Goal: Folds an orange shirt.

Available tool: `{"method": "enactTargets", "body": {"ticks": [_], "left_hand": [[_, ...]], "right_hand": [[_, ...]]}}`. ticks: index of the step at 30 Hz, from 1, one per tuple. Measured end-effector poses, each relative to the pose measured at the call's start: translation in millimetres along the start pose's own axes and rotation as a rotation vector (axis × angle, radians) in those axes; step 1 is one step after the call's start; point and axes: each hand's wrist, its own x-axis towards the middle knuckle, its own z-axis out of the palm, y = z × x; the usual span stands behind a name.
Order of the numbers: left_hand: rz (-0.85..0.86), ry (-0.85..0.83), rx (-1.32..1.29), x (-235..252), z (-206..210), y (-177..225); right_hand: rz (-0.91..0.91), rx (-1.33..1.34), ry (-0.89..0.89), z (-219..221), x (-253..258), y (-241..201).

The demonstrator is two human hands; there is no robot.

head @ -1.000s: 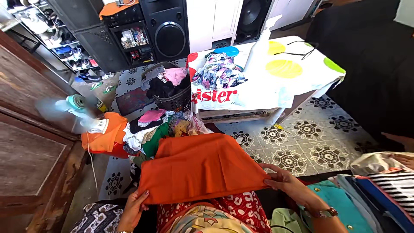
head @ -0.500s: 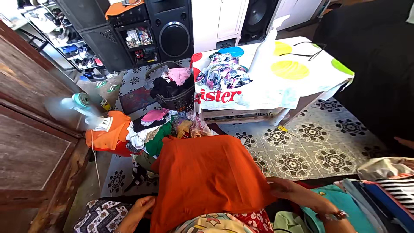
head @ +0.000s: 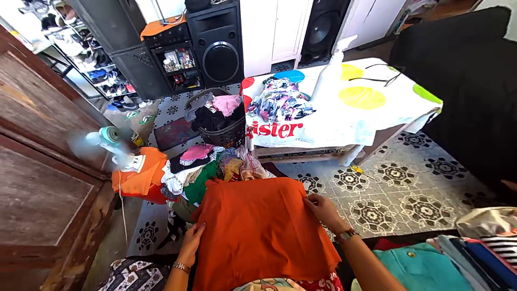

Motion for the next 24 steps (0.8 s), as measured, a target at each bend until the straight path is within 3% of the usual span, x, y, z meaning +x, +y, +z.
{"method": "enactTargets", "body": {"ticks": [8,12,17,22,24], "left_hand": [[0.057,0.011,-0.130,-9,5,13],[0.165,-0.078,-0.119,-27,-13,19],[0.170,-0.344,0.039,-57,-52,17],[0.110,-0.835,0.378,-69,-77,8],[0.082,-0.969,0.468,-67,-77,6]], "right_hand": [[-0.130,-0.167,0.226,-2,-32,-14],[-0.182,-0.370,0.151,-22,-63,-13],[-0.146,-0.551,-0.256,-51,-113,-12],[-0.019,-0.669,-0.860,-51,-137,-12],[-0.041,-0.668,-0.976,-45,-133,-3]]}}
